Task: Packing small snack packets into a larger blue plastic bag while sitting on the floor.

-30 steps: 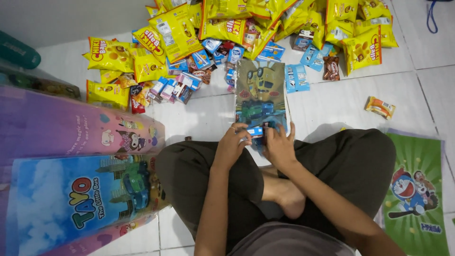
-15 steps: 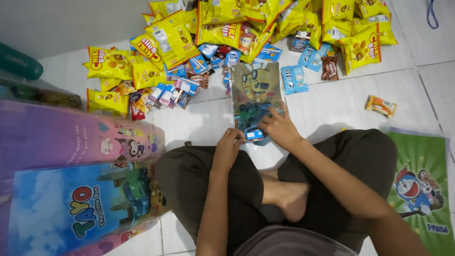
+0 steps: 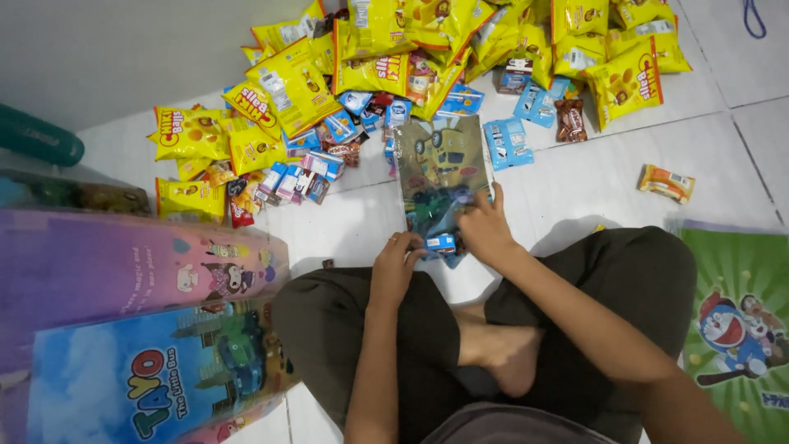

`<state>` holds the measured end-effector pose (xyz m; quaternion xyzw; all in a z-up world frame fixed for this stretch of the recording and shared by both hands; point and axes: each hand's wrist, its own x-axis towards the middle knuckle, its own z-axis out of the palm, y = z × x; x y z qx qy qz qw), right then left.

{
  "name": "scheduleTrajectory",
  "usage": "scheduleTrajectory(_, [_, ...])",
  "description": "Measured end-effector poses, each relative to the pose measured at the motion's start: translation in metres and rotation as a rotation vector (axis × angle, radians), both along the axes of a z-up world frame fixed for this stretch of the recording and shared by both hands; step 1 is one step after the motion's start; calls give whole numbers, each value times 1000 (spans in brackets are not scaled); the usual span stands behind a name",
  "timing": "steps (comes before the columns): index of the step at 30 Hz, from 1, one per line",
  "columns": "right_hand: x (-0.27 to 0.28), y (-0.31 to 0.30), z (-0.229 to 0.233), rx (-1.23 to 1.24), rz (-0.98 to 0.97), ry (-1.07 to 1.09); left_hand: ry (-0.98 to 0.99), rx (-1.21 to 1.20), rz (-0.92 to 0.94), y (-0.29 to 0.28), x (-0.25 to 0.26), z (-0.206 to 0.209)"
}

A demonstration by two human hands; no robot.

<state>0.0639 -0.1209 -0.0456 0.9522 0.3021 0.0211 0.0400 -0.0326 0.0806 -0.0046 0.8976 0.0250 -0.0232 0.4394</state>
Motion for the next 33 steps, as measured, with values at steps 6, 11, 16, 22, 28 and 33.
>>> scheduleTrajectory(6, [1,-25,33,266,-43,51,6,-71,49,-2,0,10])
scheduleTrajectory(11, [-3,-83,-35,999,-312,356,32,-41,35,-1,3,4])
scheduleTrajectory(16, [-12,-80,-49,940,-318,405,80,-65,2,-1,2,2])
scheduleTrajectory(22, [2,-74,-79,826,-360,257,79,27,2,-3,4,-4])
scheduleTrajectory(28, [3,-74,-81,831,-403,208,68,72,17,-9,6,1])
scheduleTrajectory(33, [5,-74,-113,903,-488,258,74,98,31,-11,8,3])
